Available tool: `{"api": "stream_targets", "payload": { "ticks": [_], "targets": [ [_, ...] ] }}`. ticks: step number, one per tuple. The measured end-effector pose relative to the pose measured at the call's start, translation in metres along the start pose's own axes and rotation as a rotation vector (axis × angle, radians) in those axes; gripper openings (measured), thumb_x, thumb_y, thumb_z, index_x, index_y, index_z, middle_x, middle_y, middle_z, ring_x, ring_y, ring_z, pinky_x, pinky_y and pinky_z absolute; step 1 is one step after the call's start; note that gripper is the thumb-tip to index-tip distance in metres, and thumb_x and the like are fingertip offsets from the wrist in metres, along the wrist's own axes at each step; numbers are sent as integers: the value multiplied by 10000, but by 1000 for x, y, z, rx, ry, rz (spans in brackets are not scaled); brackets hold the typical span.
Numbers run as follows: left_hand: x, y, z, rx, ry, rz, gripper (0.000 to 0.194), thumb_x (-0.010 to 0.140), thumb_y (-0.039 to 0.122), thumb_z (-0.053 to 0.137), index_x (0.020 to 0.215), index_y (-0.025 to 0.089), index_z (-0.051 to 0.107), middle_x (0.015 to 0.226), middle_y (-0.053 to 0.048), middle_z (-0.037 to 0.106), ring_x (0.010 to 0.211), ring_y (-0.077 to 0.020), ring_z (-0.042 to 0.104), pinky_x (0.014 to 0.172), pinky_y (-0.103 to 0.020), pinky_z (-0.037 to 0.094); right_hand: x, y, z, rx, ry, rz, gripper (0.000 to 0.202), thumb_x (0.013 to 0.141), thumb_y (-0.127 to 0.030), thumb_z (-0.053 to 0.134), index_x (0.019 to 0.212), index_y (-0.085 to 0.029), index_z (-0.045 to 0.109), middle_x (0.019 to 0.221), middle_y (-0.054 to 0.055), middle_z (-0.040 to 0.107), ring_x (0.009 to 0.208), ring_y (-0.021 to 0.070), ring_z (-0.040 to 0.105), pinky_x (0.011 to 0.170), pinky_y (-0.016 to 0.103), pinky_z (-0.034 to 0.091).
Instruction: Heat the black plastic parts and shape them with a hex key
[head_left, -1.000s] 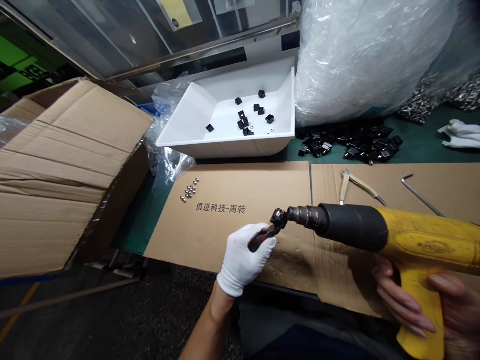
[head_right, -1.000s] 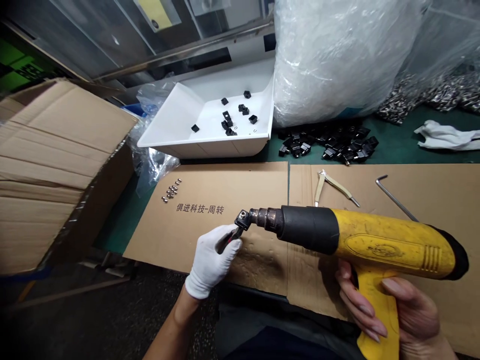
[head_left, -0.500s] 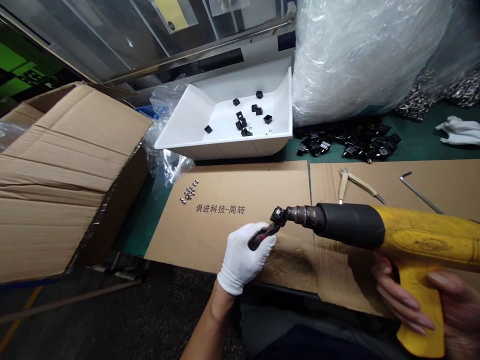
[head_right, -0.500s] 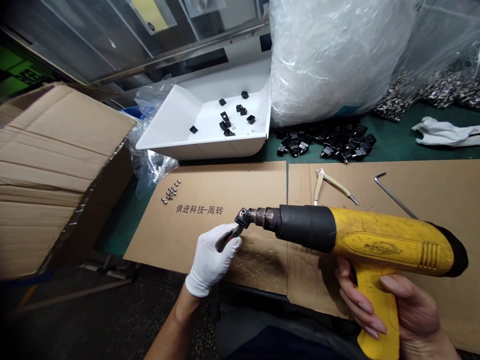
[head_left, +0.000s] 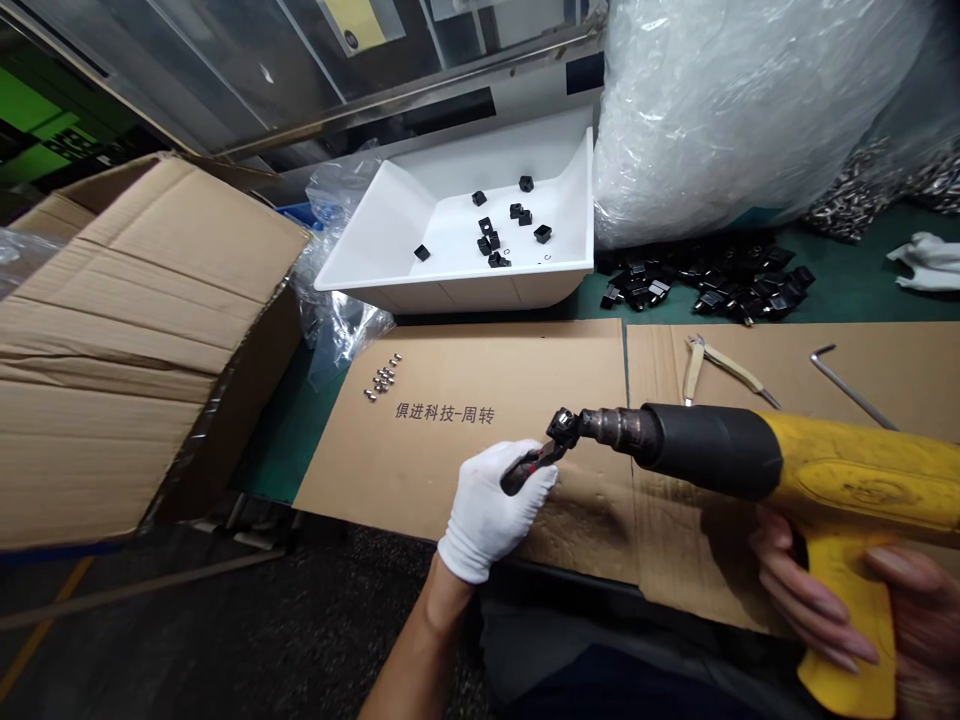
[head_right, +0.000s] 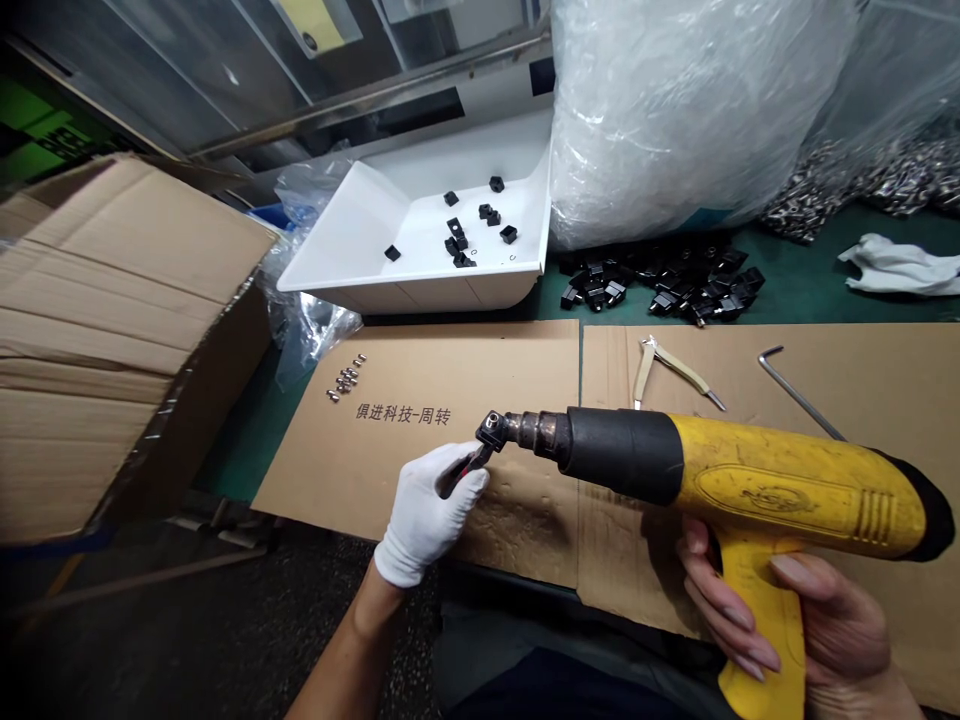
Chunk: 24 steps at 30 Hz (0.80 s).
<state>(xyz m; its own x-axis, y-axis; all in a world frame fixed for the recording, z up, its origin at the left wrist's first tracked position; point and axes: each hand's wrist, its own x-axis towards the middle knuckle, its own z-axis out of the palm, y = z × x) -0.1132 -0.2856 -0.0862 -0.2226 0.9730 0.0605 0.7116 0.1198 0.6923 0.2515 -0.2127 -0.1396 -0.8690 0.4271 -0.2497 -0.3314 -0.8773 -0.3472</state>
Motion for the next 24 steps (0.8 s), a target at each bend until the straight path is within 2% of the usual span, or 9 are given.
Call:
{"api": "stream_targets", "payload": {
  "ticks": [8, 24],
  "targets": [
    [0, -1, 0, 3, 7, 2, 275, 963, 446, 621, 1042, 215, 746, 1011, -70, 788, 900, -223, 738, 822, -327, 557, -1, 0, -2, -24, 63, 19, 458, 865, -571, 580, 1162, -229, 648, 764, 55, 554, 456, 114, 396, 460, 294, 364],
    [1, 1, 1, 13, 28, 0, 271, 957, 435, 629, 1059, 217, 753, 1035, -69, 795, 917, -224, 749, 847, -327, 570, 0, -1, 0, 5, 9, 18, 451, 875, -535, 569, 1187, -220, 654, 764, 52, 550, 474, 104, 398, 477, 282, 353]
  ]
}}
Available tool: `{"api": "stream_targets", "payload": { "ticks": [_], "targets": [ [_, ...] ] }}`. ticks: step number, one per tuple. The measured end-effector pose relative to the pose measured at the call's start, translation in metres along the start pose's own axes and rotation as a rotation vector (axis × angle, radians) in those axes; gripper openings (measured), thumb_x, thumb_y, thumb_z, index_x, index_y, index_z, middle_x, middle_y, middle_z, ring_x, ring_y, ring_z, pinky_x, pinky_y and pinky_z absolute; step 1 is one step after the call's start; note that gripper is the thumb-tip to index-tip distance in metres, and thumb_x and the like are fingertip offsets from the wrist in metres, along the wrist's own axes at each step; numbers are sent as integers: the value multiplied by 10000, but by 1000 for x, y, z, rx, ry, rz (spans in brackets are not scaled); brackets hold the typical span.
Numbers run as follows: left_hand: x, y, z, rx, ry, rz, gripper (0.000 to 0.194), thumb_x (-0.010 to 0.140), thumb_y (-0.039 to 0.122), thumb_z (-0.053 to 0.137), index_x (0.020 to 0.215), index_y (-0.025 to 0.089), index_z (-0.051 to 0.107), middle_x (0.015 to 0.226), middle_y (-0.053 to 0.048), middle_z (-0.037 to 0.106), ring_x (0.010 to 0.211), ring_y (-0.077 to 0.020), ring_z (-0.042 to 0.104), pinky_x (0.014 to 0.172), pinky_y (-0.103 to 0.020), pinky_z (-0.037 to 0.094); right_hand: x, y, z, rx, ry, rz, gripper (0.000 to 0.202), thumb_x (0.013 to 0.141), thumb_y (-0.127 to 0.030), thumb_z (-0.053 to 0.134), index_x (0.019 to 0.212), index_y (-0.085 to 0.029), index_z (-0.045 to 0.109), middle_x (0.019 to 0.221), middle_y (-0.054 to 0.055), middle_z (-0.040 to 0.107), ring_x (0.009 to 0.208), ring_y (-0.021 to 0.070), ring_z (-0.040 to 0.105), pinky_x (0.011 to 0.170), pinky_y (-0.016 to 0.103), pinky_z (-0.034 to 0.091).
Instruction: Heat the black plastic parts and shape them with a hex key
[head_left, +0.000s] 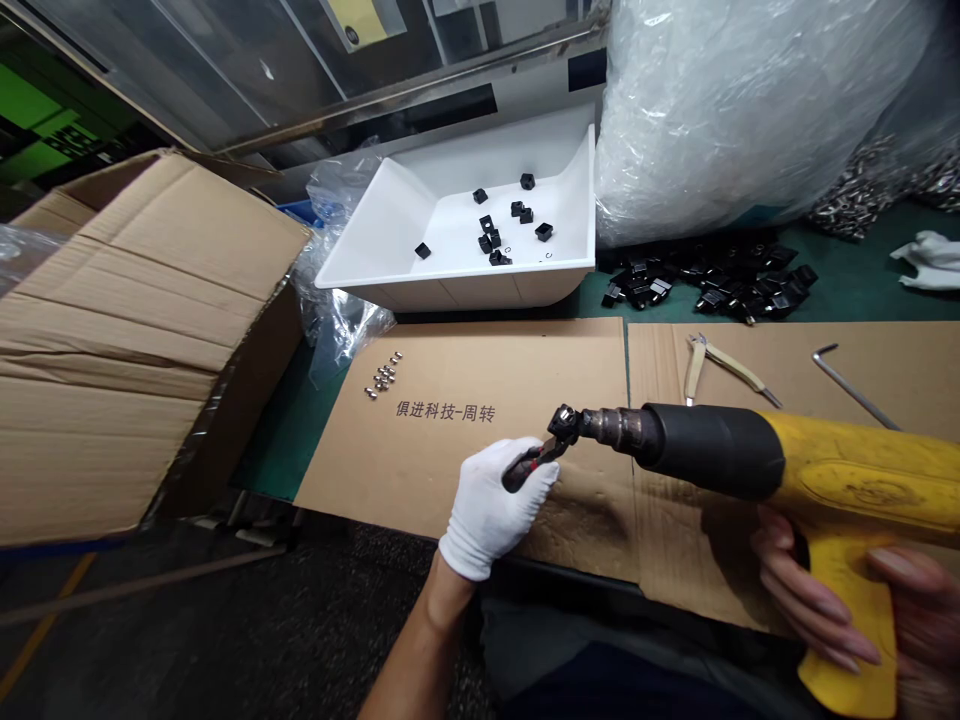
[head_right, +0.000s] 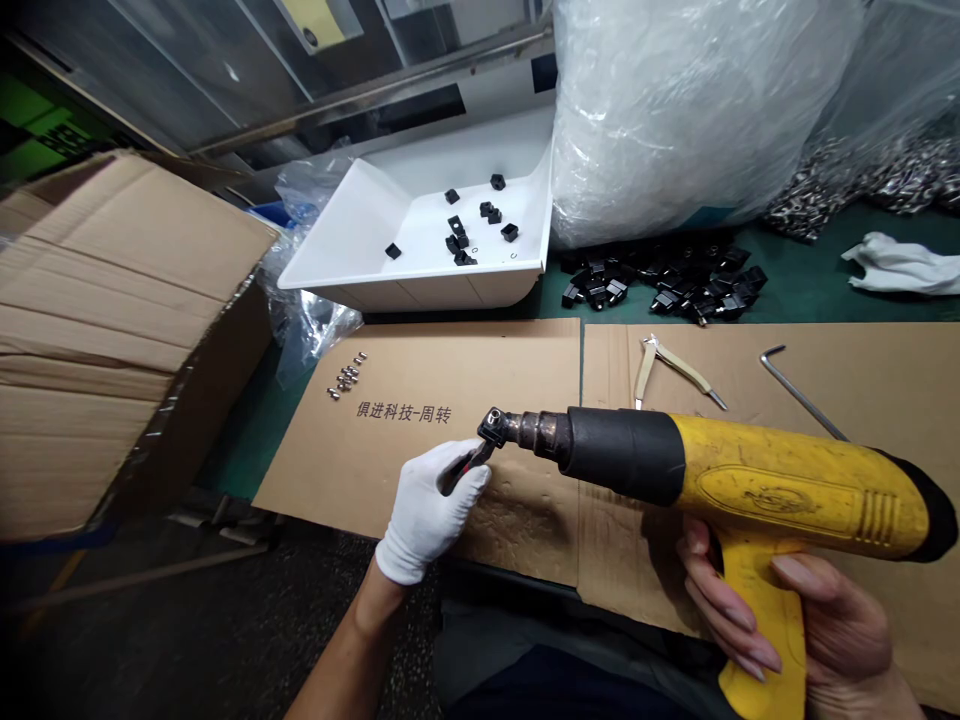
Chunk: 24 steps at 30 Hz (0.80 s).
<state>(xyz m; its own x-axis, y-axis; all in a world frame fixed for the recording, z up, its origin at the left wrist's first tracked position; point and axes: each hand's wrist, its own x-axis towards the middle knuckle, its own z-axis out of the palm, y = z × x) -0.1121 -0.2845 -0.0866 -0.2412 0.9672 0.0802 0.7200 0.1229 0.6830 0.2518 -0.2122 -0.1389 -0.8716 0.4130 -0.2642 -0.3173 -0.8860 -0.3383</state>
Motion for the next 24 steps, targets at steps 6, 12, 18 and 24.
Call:
{"api": "stream_targets", "payload": {
  "ticks": [6, 12, 18, 24],
  "targets": [
    [-1, -1, 0, 2, -4, -11, 271, 958, 442, 630, 1057, 220, 749, 1031, -68, 792, 916, -224, 746, 847, -329, 566, 0, 0, 3, 2, -7, -9, 450, 880, -532, 563, 1185, -215, 656, 770, 52, 551, 479, 104, 400, 475, 278, 348],
    [0, -1, 1, 5, 1, -5, 268, 957, 443, 634, 1053, 220, 747, 1036, -65, 792, 925, -224, 746, 850, -324, 561, 1, -1, 1, -8, -4, -11, 476, 887, -556, 553, 1198, -211, 655, 779, 51, 550, 477, 94, 386, 479, 273, 351],
    [-1, -3, 0, 2, 3, 0, 263, 961, 436, 633, 1052, 216, 744, 1048, -65, 791, 937, -221, 743, 858, -318, 554, -1, -2, -6, -46, -1, 11, 474, 880, -571, 570, 1186, -217, 641, 783, 54, 555, 481, 105, 411, 479, 281, 373],
    [0, 1, 1, -7, -6, -3, 270, 959, 429, 636, 1054, 199, 744, 1052, -67, 790, 945, -215, 741, 872, -305, 545, -4, -2, -4, -36, 3, 27, 445, 875, -568, 580, 1172, -241, 630, 777, 39, 553, 478, 104, 415, 480, 270, 387]
  ]
}}
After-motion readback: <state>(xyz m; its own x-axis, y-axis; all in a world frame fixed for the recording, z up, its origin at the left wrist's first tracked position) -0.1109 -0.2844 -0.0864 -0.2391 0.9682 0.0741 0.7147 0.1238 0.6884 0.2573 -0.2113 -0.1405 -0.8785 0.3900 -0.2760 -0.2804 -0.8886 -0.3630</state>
